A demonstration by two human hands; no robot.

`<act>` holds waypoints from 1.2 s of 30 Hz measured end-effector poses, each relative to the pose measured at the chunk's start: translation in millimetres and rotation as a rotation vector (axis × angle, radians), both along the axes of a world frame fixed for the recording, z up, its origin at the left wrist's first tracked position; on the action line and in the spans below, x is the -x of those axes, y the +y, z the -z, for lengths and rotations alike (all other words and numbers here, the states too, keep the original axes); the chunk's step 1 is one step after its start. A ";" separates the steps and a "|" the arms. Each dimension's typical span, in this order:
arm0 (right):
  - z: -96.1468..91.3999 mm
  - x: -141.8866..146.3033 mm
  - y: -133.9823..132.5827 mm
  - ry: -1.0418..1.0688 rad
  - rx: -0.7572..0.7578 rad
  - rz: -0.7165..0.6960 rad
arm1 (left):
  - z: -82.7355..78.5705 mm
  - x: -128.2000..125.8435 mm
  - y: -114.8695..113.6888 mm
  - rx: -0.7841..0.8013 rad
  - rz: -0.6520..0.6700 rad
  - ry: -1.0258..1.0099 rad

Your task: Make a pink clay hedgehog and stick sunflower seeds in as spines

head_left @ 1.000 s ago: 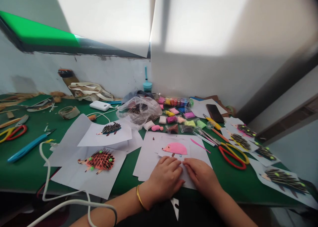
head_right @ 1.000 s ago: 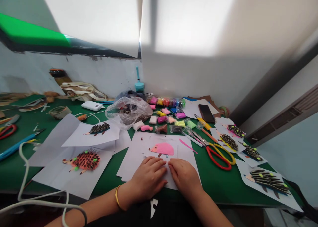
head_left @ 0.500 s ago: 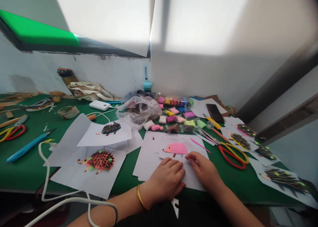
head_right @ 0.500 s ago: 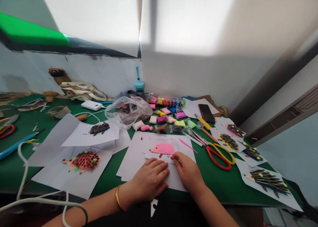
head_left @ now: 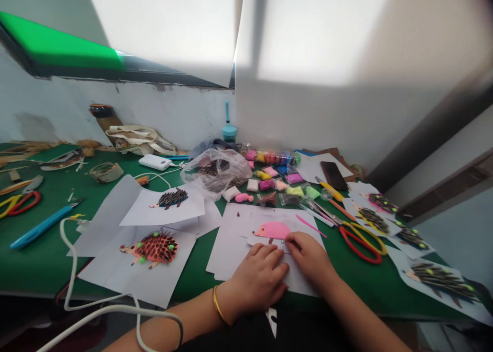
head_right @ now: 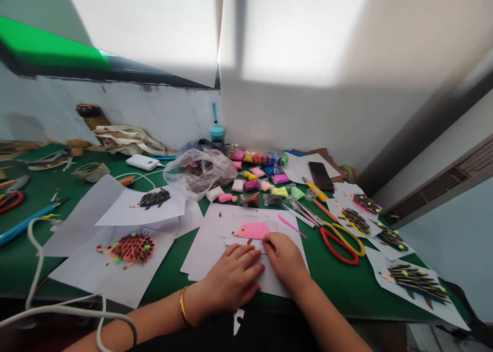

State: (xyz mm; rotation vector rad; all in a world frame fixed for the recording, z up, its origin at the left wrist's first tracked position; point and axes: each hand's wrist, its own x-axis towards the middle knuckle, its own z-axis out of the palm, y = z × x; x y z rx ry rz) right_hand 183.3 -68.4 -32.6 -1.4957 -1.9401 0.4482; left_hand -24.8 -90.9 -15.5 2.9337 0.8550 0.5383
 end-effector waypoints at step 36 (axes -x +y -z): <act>4.9 -6.3 -11.9 -0.144 -0.224 -0.023 | -4.1 -0.9 0.3 0.023 -0.002 0.043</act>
